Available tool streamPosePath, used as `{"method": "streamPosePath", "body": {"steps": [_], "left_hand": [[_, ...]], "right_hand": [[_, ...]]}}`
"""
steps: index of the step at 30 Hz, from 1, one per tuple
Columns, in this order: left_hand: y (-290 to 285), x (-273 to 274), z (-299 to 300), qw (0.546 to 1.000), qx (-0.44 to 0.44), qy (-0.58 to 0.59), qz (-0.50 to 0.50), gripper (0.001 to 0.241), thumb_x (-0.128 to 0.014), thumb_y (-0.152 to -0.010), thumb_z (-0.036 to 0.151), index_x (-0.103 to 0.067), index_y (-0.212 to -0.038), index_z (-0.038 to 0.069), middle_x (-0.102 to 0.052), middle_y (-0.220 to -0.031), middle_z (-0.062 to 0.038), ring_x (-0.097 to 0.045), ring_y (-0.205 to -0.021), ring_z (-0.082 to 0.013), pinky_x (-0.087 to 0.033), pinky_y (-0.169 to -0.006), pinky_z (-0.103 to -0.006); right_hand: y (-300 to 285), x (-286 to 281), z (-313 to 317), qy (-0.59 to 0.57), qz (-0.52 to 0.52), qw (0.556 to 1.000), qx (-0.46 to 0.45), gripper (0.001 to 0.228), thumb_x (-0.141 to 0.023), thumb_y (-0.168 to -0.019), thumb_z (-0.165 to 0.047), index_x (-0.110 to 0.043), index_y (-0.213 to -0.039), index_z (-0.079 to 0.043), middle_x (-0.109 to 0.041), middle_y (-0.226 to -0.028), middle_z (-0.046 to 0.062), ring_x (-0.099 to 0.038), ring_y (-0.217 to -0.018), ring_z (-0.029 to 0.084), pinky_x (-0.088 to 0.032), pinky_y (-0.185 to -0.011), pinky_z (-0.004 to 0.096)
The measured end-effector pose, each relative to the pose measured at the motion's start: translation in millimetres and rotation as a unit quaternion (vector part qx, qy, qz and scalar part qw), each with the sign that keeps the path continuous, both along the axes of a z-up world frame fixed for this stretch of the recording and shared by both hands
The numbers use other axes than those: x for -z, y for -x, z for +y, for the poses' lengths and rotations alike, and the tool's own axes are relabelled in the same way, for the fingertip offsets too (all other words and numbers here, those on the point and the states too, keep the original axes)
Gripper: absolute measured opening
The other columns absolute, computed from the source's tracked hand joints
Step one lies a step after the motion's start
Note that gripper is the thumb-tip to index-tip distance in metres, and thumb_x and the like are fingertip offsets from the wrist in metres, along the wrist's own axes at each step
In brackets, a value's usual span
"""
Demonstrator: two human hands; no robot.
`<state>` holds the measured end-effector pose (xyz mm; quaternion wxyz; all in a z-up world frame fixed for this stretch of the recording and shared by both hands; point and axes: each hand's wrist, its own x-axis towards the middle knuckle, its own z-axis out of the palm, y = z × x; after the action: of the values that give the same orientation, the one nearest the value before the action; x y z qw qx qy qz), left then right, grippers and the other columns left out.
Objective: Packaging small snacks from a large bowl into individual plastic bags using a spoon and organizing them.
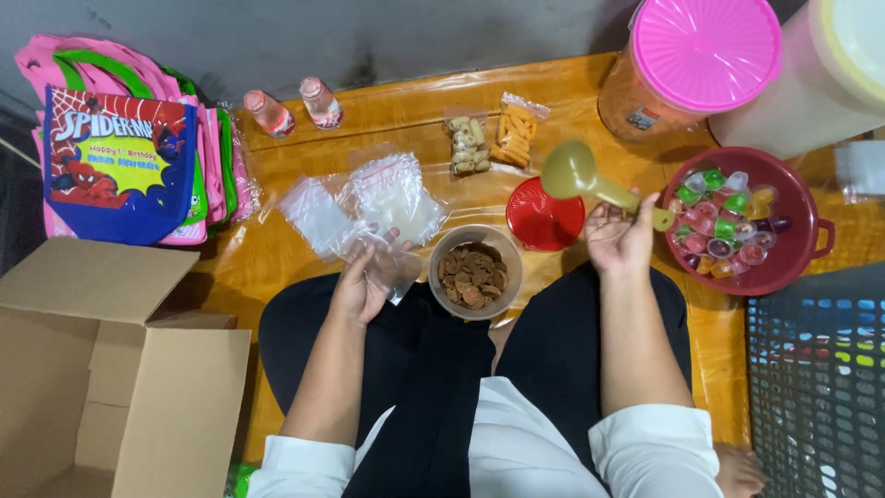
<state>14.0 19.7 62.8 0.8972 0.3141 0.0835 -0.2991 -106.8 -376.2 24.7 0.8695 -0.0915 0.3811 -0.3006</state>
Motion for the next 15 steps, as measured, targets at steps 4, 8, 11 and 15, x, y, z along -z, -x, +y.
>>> {"method": "streamPosePath", "body": {"steps": [4,8,11,15], "left_hand": [[0.2,8.4,0.2,0.999,0.013,-0.030,-0.032,0.029,-0.060,-0.094,0.000,-0.059,-0.120,0.011,-0.051,-0.151,-0.024,-0.054,-0.132,-0.0470,-0.056,-0.101,-0.0519],[-4.1,21.2,-0.7,0.996,0.020,-0.078,-0.049,0.056,-0.057,-0.089,-0.014,-0.047,-0.138,0.012,-0.050,-0.152,-0.023,-0.052,-0.136,-0.0408,-0.055,-0.102,-0.0445],[-7.2,27.4,-1.6,0.992,0.027,-0.108,-0.060,0.069,-0.055,-0.091,-0.016,-0.038,-0.152,0.011,-0.048,-0.154,-0.023,-0.051,-0.138,-0.0361,-0.055,-0.103,-0.0410],[-11.2,31.7,-3.9,0.990,0.025,-0.129,-0.057,0.069,-0.053,-0.090,-0.017,-0.039,-0.153,0.007,-0.049,-0.152,-0.025,-0.050,-0.138,-0.0367,-0.052,-0.107,-0.0450]], "right_hand": [[-15.2,19.6,-25.3,-0.008,0.053,0.998,0.023,0.036,-0.076,-0.085,-0.056,-0.069,-0.097,-0.022,-0.064,-0.093,-0.006,-0.067,-0.088,0.015,-0.052,-0.073,0.022],[-34.4,103.7,-47.3,0.187,0.278,0.941,-0.055,0.041,-0.072,-0.094,-0.053,-0.064,-0.107,-0.015,-0.062,-0.094,0.007,-0.069,-0.087,0.020,-0.062,-0.072,0.032],[-47.9,148.0,-53.4,0.340,0.402,0.841,-0.126,0.041,-0.074,-0.095,-0.045,-0.066,-0.121,-0.015,-0.068,-0.104,0.010,-0.071,-0.100,0.022,-0.061,-0.082,0.038],[-64.0,237.2,-77.5,0.412,0.550,0.683,-0.248,0.048,-0.072,-0.084,-0.042,-0.068,-0.131,-0.029,-0.072,-0.118,0.002,-0.065,-0.120,0.019,-0.050,-0.105,0.032]]}}
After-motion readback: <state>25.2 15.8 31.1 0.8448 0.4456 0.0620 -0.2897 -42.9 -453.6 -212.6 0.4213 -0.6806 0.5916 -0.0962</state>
